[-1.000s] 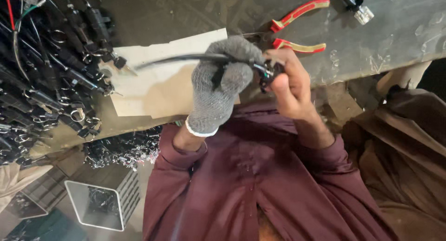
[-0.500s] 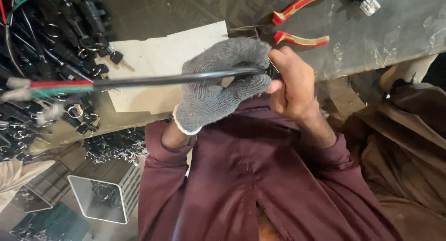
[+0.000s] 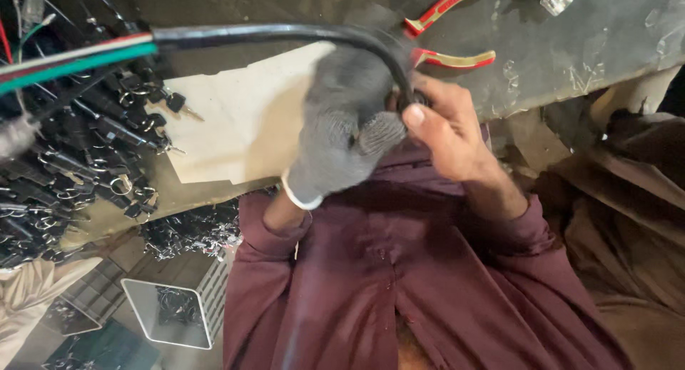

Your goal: The person attaches a connector to the end of a black cable at a workbench. They strip and position the cable end, use pliers to crimp the connector onto the cable, and manipulate the fitted connector by hand, repeating the fitting and crimping steps.

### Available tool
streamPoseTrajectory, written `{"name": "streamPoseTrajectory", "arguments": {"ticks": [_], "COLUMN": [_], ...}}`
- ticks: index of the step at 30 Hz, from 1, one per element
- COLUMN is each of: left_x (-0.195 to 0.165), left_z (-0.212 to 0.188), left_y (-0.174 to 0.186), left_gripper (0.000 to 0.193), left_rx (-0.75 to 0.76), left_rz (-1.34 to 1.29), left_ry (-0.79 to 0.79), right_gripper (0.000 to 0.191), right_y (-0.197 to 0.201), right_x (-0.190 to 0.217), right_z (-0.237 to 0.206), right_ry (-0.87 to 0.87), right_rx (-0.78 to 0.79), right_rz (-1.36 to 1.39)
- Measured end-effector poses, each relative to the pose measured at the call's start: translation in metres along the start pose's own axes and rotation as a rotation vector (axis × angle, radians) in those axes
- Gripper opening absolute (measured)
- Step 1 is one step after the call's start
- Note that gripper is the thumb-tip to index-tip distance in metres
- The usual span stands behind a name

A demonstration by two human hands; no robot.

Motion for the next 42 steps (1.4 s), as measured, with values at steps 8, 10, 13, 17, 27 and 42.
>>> {"name": "streamPoseTrajectory", "arguments": {"ticks": [8, 10, 13, 17, 27, 42], "left_x": [-0.003, -0.005, -0.002, 0.016, 0.036, 0.008], "left_z": [0.003, 0.006, 0.005, -0.009, -0.016, -0.019], "left_y": [0.002, 0.003, 0.004, -0.006, -0.009, -0.007], "left_gripper": [0.027, 0.027, 0.030, 0.015, 0.045, 0.037], "left_rx": [0.142, 0.224, 0.227, 0.047, -0.051, 0.056], "left_rz": [-0.294, -0.419, -0.607, -0.662, -0.771, -0.873], "left_ry": [0.067, 0.066, 0.092, 0.255, 0.534, 0.592], "right_gripper": [0.035, 0.038, 0.045, 0.035, 0.062, 0.042], "right_y": [-0.016, -0.024, -0.038, -0.028, -0.012, 0.067], "right_x": [0.014, 0.000, -0.023, -0.034, 0.050, 0.009], "right_z": [-0.006, -0.009, -0.023, -0.009, 0.011, 0.027], "right_ry": [0.156, -0.030, -0.331, -0.183, 0.473, -0.004], "right_rx": [0.269, 0.405, 0.631, 0.338, -0.228, -0.323], "right_rz": [0.099, 0.203, 0.355, 0.432, -0.386, 0.119]}}
Point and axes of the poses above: each hand's wrist, its own z-axis towards the middle knuckle, its own y-axis out of the back of the hand, x = y × z, the point moved 8 cm from there along z, towards the middle knuckle, and after that the axes turned 14 degrees about -x, right-handed, at the moved point
